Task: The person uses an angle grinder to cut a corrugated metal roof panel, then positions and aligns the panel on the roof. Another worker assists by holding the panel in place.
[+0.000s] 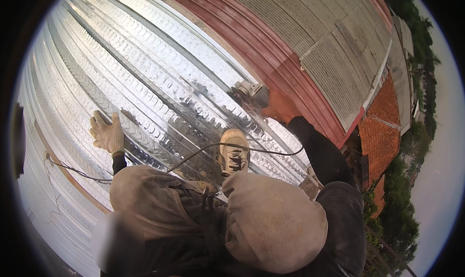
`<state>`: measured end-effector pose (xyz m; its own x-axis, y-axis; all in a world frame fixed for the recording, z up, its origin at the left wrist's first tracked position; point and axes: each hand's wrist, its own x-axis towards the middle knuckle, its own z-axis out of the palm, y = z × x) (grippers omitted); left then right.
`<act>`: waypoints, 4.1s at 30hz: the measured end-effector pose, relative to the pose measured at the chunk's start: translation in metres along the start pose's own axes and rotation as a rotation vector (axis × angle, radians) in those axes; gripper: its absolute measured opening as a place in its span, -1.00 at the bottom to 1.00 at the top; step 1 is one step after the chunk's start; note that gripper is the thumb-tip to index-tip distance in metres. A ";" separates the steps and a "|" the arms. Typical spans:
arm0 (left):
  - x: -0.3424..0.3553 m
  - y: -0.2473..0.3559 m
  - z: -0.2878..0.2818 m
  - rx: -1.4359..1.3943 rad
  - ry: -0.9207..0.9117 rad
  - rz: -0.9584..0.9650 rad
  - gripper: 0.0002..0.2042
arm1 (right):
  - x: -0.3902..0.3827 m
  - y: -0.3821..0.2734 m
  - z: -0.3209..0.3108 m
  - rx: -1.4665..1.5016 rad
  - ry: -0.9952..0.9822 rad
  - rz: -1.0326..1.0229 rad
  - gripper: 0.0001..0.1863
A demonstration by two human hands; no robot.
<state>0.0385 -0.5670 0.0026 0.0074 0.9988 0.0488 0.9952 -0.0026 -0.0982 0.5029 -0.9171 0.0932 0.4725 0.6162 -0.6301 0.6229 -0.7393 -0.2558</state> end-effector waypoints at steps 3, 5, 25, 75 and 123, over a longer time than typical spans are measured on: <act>0.000 0.000 -0.002 -0.002 -0.007 0.007 -0.12 | -0.002 0.003 0.002 -0.006 0.004 0.014 -0.26; -0.001 0.002 -0.001 0.003 0.028 0.015 -0.15 | -0.003 0.009 0.006 -0.017 0.012 0.013 -0.26; -0.002 0.000 0.007 -0.026 0.077 0.047 -0.15 | -0.006 0.029 0.012 -0.022 -0.010 0.015 -0.21; -0.002 -0.001 0.002 -0.025 0.067 0.035 -0.15 | -0.015 0.038 0.020 -0.055 -0.004 0.029 -0.21; -0.001 -0.006 0.005 -0.038 0.046 0.036 -0.13 | -0.045 0.057 0.023 -0.030 -0.003 0.055 -0.35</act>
<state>0.0320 -0.5677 -0.0014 0.0468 0.9947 0.0918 0.9972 -0.0411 -0.0629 0.5032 -0.9933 0.0901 0.5045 0.5740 -0.6450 0.6145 -0.7635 -0.1987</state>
